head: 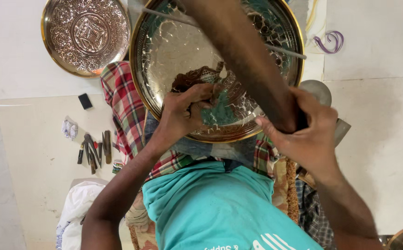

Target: The person sits on the floor and repeatedly hammers a large brass tray with a wooden mallet while holding a cloth underneath the impact area. The tray is supported by a metal rod across its diameter. The person adjusts the cloth and continues hammering the same central region throughout the clip.

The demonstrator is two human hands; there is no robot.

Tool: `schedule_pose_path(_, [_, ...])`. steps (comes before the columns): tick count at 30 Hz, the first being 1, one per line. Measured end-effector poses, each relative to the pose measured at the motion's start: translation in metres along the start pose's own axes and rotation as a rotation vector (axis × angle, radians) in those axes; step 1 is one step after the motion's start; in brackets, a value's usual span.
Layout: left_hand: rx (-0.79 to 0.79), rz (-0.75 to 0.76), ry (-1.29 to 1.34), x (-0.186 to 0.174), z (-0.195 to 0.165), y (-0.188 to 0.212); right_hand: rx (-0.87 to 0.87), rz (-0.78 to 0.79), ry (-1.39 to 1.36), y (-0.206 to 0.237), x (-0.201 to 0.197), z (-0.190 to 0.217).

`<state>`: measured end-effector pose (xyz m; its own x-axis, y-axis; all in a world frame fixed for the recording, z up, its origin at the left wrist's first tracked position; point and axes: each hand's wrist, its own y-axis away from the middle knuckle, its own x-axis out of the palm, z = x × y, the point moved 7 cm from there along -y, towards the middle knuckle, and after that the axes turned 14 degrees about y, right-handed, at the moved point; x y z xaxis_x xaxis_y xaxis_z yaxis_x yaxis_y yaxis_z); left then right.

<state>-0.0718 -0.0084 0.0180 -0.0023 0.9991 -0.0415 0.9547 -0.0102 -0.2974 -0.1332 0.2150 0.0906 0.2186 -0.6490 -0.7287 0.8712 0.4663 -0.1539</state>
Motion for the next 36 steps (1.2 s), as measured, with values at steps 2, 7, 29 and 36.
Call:
schedule_pose_path(2, [-0.013, -0.014, -0.007, 0.000, 0.002, 0.002, 0.074, 0.092, 0.075, -0.011, -0.002, 0.003])
schedule_pose_path(7, [-0.003, -0.017, -0.060, 0.001, 0.005, 0.002, -0.150, 0.387, 0.562, -0.027, 0.003, 0.015])
schedule_pose_path(29, [-0.200, -0.007, -0.121, -0.001, 0.021, 0.003, -0.064, 0.437, 0.316, -0.034, 0.011, 0.017])
schedule_pose_path(36, [0.035, 0.011, -0.153, 0.001, 0.009, 0.001, -0.072, 0.452, 0.400, -0.031, 0.016, 0.011])
